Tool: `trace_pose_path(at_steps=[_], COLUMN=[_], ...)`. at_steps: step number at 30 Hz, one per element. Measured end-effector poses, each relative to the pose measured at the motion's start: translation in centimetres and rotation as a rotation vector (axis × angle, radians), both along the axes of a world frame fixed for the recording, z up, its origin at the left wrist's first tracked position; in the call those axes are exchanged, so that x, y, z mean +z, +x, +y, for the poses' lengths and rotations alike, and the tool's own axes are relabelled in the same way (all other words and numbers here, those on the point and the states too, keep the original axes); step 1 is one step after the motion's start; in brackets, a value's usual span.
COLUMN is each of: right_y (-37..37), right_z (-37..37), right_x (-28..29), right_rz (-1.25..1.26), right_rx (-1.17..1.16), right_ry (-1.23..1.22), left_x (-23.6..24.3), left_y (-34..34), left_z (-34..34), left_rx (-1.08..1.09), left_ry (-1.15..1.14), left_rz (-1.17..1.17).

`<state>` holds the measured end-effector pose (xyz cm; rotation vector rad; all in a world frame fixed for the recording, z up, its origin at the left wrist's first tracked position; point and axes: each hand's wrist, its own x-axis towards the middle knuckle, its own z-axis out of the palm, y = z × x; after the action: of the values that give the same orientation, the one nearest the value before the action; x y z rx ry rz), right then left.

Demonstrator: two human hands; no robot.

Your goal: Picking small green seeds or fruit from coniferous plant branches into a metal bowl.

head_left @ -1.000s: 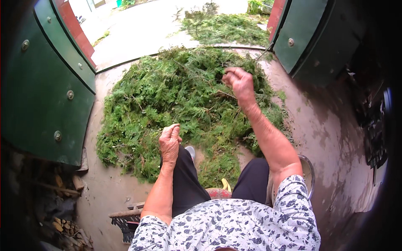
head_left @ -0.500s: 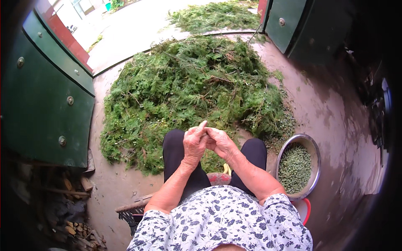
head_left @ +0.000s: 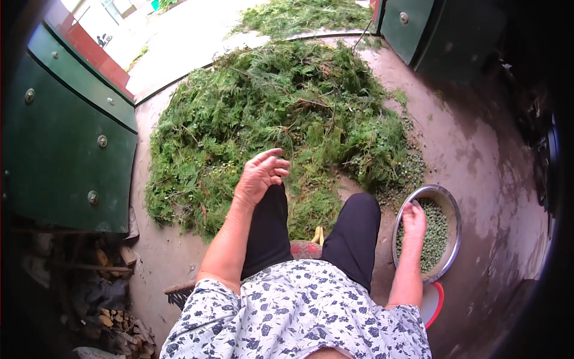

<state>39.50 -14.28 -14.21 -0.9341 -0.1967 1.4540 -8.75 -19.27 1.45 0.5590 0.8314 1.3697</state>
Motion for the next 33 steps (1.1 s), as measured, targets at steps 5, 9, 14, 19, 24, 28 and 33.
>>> trace_pose_path(at_steps=[5,9,14,19,24,28,33], right_y=[12.4,9.4,4.1,-7.7,-15.7,-18.7,-23.5], right_z=[-3.6,-3.8,-1.7,0.3,1.0,2.5,4.2], right_x=[-6.0,1.0,3.2,8.5,12.2,12.8,14.2], right_rz=[-0.525,-0.427,-0.297,-0.298,-0.407,-0.5,-0.583], right_rx=[-0.376,-0.553,-0.48,-0.142,0.115,0.24,0.39], right_ry=[-0.111,-0.304,-0.207,0.076,0.166,0.219,0.27], left_x=[-1.8,-2.7,-3.5,-3.4,-3.6,-2.2,-2.5], left_y=[-0.2,0.2,1.0,2.6,2.2,2.0,1.3], left_z=[0.7,0.8,2.0,3.9,2.1,0.5,-0.9], left_rx=[0.005,0.03,0.028,-0.052,-0.098,-0.135,-0.164], left_ry=[0.055,0.074,0.041,0.07,0.051,0.078,0.107], left_rz=[-0.242,-0.24,-0.198,-0.215,-0.191,-0.167,-0.221])
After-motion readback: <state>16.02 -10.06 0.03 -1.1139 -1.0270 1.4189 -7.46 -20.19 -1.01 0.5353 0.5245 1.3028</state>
